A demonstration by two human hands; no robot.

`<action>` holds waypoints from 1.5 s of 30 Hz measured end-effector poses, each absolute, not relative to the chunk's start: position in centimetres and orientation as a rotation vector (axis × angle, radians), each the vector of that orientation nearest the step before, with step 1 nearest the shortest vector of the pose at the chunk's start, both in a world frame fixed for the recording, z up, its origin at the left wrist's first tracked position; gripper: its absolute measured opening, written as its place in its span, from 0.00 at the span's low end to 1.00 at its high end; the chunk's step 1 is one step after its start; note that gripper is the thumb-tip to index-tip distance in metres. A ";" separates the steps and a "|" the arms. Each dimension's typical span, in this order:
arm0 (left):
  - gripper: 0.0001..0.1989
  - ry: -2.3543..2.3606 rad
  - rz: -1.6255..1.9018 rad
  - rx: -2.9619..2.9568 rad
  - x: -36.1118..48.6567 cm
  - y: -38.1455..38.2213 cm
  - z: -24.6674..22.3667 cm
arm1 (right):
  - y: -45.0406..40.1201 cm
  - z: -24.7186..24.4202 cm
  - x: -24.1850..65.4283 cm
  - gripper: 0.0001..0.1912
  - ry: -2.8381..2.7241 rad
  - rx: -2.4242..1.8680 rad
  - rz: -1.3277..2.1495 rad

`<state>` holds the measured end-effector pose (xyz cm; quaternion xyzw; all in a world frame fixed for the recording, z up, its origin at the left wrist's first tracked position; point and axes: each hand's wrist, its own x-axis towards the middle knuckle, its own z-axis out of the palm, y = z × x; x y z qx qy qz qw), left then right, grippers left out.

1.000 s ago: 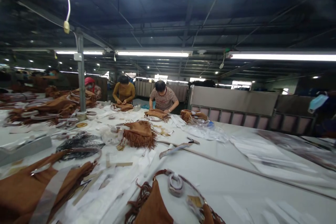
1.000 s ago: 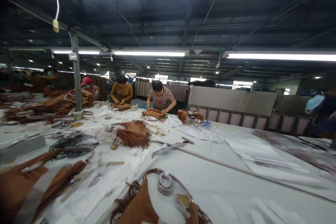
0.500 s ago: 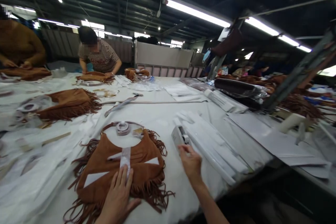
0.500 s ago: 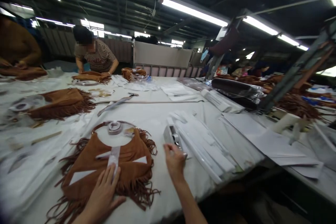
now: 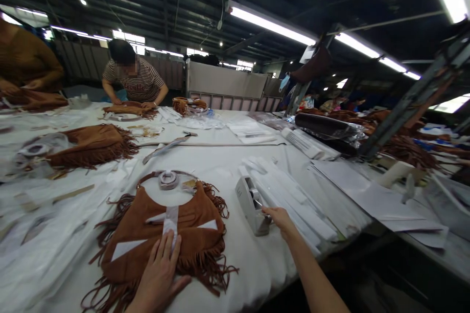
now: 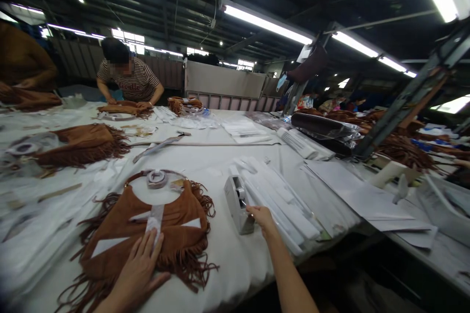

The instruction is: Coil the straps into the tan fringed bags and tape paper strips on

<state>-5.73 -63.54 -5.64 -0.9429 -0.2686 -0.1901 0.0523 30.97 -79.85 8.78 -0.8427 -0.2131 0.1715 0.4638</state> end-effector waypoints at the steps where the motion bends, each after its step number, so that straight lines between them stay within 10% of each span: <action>1: 0.44 -0.820 -0.572 -2.870 -5.7 -63.5 -5.6 | -79.9 8.8 31.0 0.24 -0.522 -2.053 0.427; 28: 0.47 -0.919 -0.401 -2.996 -5.9 -64.1 -2.3 | -85.8 4.1 28.2 0.18 -0.285 -2.362 0.378; 34: 0.49 -0.997 -0.343 -3.052 -5.7 -63.9 -1.2 | -80.3 8.3 24.5 0.20 -1.040 -2.369 0.223; 45: 0.51 -0.990 -0.332 -3.212 -5.9 -63.3 -1.6 | -61.1 18.0 15.2 0.16 -2.357 -1.381 1.360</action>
